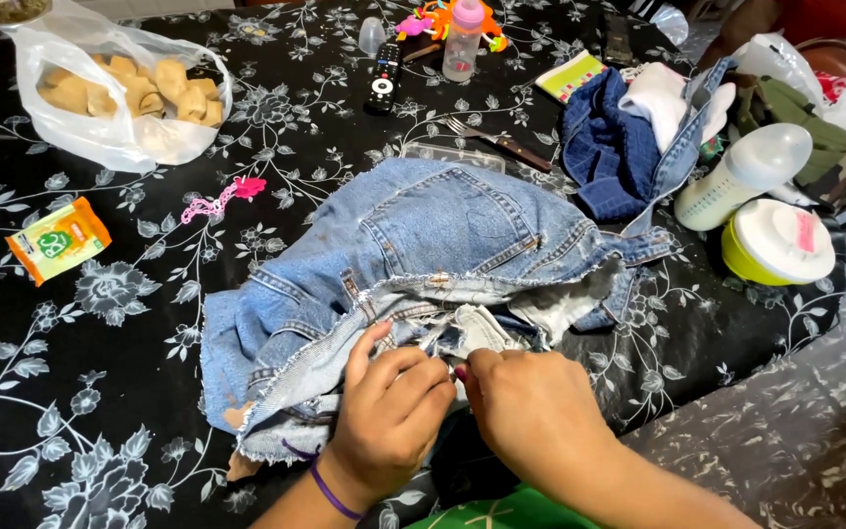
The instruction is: Using small scissors to trim and remove loose threads from the frayed hem of denim shorts.
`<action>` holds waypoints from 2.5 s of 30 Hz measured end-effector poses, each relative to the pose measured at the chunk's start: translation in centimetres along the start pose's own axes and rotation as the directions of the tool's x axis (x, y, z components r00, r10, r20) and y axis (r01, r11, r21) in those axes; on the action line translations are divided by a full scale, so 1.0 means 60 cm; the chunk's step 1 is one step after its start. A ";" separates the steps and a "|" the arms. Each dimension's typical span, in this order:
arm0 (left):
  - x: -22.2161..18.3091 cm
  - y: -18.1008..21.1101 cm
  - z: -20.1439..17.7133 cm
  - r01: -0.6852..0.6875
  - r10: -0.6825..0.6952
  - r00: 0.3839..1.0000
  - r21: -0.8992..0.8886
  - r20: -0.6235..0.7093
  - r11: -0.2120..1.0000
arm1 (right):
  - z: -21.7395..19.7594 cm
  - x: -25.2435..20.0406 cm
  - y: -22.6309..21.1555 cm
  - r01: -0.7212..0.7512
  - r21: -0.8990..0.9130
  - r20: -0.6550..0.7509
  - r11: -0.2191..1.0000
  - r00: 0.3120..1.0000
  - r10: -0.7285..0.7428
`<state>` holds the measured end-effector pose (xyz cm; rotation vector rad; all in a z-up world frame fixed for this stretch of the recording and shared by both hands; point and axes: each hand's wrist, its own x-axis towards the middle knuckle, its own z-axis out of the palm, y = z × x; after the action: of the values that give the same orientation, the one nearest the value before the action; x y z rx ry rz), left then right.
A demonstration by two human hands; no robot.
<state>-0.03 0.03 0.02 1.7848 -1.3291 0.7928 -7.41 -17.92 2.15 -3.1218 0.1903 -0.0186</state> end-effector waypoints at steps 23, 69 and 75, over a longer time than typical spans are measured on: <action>0.015 0.009 -0.010 0.022 -0.027 0.999 0.125 0.038 0.992 | -0.052 0.002 0.039 0.022 0.156 0.141 0.988 0.989 -0.044; -0.023 0.044 0.023 0.186 -0.187 0.982 0.131 0.001 0.974 | 0.004 -0.018 -0.023 -0.038 0.007 0.112 0.999 0.993 0.037; -0.020 0.049 0.020 0.164 -0.163 0.987 0.103 -0.015 0.981 | 0.018 -0.016 -0.014 0.014 -0.011 0.080 1.000 0.997 -0.013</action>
<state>-3.12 -0.89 -1.01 1.9436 -1.1380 0.7884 -8.26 -16.93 1.07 -3.1279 0.1687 0.1067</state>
